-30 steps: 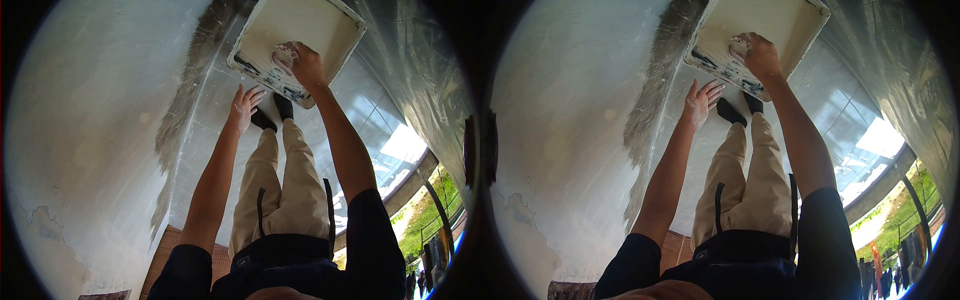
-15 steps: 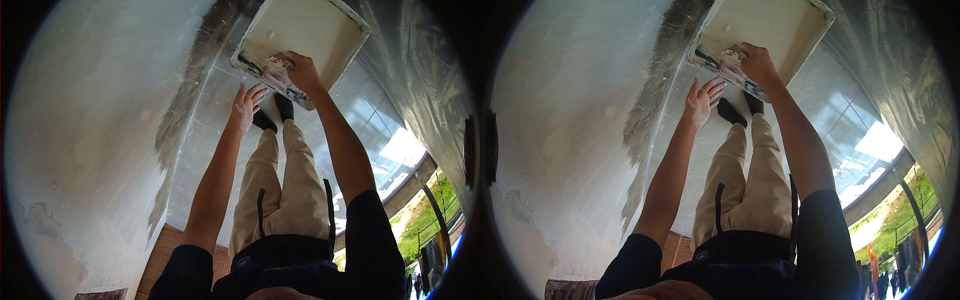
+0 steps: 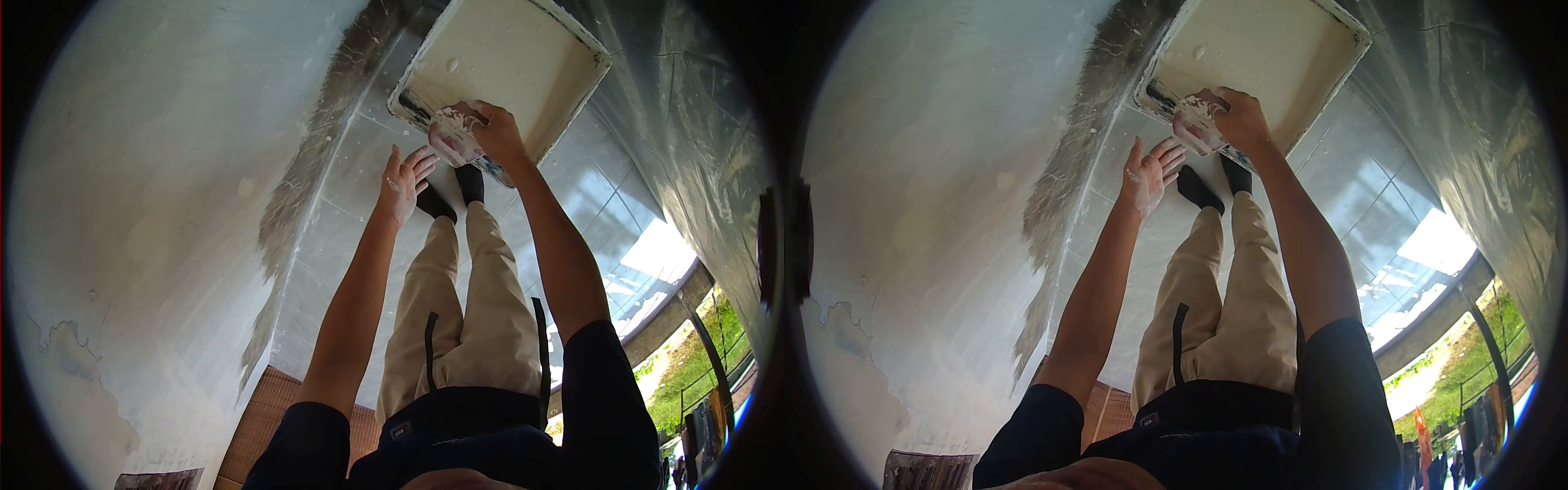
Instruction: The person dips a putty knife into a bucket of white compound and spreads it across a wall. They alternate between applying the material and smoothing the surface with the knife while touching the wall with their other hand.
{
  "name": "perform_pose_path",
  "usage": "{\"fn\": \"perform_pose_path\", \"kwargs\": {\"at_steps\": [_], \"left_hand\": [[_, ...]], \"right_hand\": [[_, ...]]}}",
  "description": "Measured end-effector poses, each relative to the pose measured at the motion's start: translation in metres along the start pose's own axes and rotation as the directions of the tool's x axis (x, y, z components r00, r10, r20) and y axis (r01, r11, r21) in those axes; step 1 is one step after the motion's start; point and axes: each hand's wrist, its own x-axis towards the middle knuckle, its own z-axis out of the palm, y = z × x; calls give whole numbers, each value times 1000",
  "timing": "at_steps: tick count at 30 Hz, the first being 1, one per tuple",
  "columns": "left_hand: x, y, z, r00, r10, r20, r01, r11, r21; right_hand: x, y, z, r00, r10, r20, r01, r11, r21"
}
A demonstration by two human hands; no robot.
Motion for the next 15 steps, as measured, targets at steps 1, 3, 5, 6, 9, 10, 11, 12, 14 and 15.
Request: {"fn": "perform_pose_path", "kwargs": {"at_steps": [1,3,5,6,9,10,11,12,14,15], "left_hand": [[0,0,-2,1000,5,0,-5,1000,1],[-2,-1,-3,1000,-5,15,6,994,-105],[-4,1,-1,1000,3,6,-2,993,-121],[-6,3,1,1000,6,-3,-6,991,-136],[-13,12,2,1000,16,6,-15,990,-142],[-17,17,3,1000,29,7,-27,990,-135],[-22,23,4,999,33,-6,-33,991,-128],[-28,32,6,999,40,-20,-42,992,-120],[-37,50,4,997,78,-19,-79,992,-96],[-43,61,5,995,97,-19,-98,991,-86]], "right_hand": [[0,-1,1,999,38,13,-39,998,41],[3,1,1,996,59,67,-72,976,205],[6,-1,-1,991,68,120,-107,926,361],[3,-14,-5,986,76,146,-139,858,494],[-1,-40,-14,984,73,161,-162,737,656],[-2,-49,-17,985,71,154,-160,700,696],[-2,-56,-20,988,55,147,-143,698,702],[-1,-64,-23,987,39,158,-144,661,736],[-1,-82,-28,988,-5,155,-119,618,777],[-2,-93,-30,989,-17,146,-110,577,810]]}}
